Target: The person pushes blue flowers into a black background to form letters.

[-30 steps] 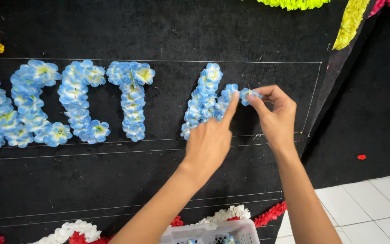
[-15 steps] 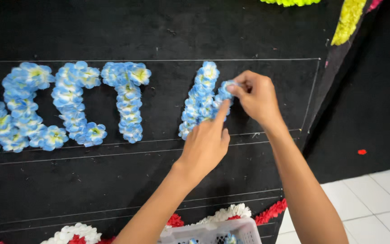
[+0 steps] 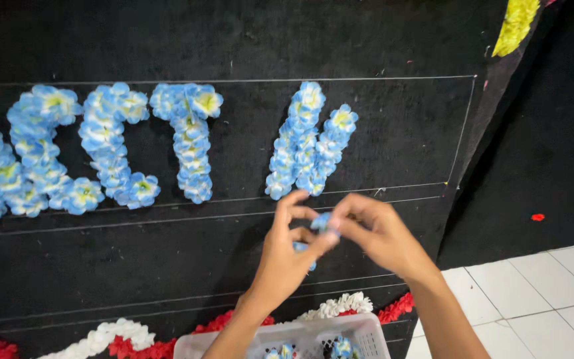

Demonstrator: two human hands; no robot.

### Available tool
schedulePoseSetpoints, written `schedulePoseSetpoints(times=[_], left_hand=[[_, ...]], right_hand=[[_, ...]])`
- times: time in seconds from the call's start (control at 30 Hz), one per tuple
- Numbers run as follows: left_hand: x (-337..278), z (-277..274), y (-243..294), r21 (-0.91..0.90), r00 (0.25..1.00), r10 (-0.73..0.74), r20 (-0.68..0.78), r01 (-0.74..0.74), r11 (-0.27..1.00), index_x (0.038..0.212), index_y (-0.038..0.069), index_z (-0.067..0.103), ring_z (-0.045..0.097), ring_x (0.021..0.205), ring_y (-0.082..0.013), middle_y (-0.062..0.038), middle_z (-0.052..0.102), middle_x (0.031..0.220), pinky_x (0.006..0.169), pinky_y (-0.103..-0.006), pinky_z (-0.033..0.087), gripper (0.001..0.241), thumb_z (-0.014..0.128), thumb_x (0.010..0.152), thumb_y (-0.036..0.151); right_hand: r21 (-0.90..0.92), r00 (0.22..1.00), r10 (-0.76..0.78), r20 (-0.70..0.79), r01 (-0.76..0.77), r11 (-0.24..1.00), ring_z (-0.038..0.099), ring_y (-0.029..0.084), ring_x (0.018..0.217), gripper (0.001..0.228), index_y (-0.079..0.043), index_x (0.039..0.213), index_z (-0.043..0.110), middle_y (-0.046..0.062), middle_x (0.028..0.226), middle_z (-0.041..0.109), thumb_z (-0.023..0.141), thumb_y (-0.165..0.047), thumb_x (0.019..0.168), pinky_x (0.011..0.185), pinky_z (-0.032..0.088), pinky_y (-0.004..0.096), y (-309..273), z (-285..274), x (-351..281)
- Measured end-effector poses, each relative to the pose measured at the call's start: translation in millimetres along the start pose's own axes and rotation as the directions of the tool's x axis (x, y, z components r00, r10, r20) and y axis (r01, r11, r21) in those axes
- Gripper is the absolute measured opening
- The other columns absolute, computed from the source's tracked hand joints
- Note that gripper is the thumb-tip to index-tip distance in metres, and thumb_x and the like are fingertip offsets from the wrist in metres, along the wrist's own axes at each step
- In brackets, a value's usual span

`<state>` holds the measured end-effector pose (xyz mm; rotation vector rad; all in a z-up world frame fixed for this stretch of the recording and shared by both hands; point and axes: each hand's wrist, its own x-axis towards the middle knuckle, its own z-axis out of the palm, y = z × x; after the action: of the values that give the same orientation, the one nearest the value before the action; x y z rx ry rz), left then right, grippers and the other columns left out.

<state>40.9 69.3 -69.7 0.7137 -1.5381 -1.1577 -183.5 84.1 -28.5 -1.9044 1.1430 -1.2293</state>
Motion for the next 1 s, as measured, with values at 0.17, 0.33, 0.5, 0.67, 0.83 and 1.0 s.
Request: schedulePoseSetpoints(times=[0.17,0.33,0.5,0.67,0.83,1.0], left_hand=[[-6,3,-61,-0.823,0.847,-0.530,-0.042,0.272,0.499,0.116,0.001,0.078,0.067,0.081,-0.0226,-0.013,0.070,0.096,0.060,-0.0334,0.047,0.040,0.075,0.120,0.041],[-15,21,-31,-0.960,0.614,-0.789,0.010,0.226,0.164,0.135,0.004,0.066,0.073,0.110,-0.0441,-0.023,0.061,0.120,0.090,-0.0505,0.062,0.045,0.075,0.113,0.042],[-17,34,6,-0.735,0.857,-0.516,-0.001,0.349,0.581,0.147,0.004,0.075,0.074,0.095,-0.0238,-0.020,0.077,0.125,0.055,-0.0314,0.048,0.038,0.080,0.110,0.009],[-9,22,-43,-0.736,0.909,-0.410,0.073,0.326,0.594,0.125,0.005,0.072,0.061,0.079,-0.0124,-0.016,0.069,0.096,0.051,-0.0227,0.034,0.012,0.078,0.118,0.012],[-10,19,-73,-0.789,0.907,-0.389,0.162,0.356,0.501,0.124,0.003,0.073,0.058,0.078,-0.0135,-0.013,0.070,0.108,0.055,-0.0232,0.037,0.008,0.076,0.120,0.009],[-12,4,-30,-0.834,0.842,-0.537,0.053,0.333,0.439,0.160,0.005,0.058,0.078,0.135,-0.0514,-0.032,0.060,0.151,0.098,-0.0457,0.062,0.061,0.059,0.101,-0.010]], right_hand=[[0.127,0.973,0.090,-0.212,-0.064,0.990,0.080,0.018,0.090,0.007,-0.007,0.116,0.081,0.008,0.104,0.087,0.080,-0.013,0.115,0.091,0.063,0.033,13,-1,4],[0.122,0.953,0.128,-0.273,-0.098,0.988,0.066,0.014,0.083,0.018,-0.007,0.127,0.084,0.003,0.105,0.079,0.077,-0.021,0.117,0.077,0.058,0.032,23,8,6],[0.172,0.969,0.039,-0.244,0.004,0.985,0.063,0.011,0.070,0.010,-0.003,0.121,0.082,0.004,0.092,0.076,0.076,-0.011,0.118,0.065,0.056,0.027,23,27,-4],[0.271,0.994,0.108,-0.023,-0.098,0.958,0.081,0.021,0.083,0.039,0.001,0.147,0.085,0.013,0.110,0.089,0.073,-0.017,0.115,0.083,0.069,0.037,15,16,-14],[0.208,0.998,-0.003,0.070,-0.012,0.978,0.072,0.016,0.092,0.021,-0.004,0.128,0.086,0.007,0.118,0.076,0.084,-0.014,0.110,0.069,0.062,0.032,33,17,-10],[0.293,0.992,-0.025,-0.121,0.060,0.954,0.085,0.023,0.093,0.008,-0.007,0.119,0.069,0.017,0.106,0.089,0.076,-0.009,0.116,0.096,0.070,0.037,23,3,2]])
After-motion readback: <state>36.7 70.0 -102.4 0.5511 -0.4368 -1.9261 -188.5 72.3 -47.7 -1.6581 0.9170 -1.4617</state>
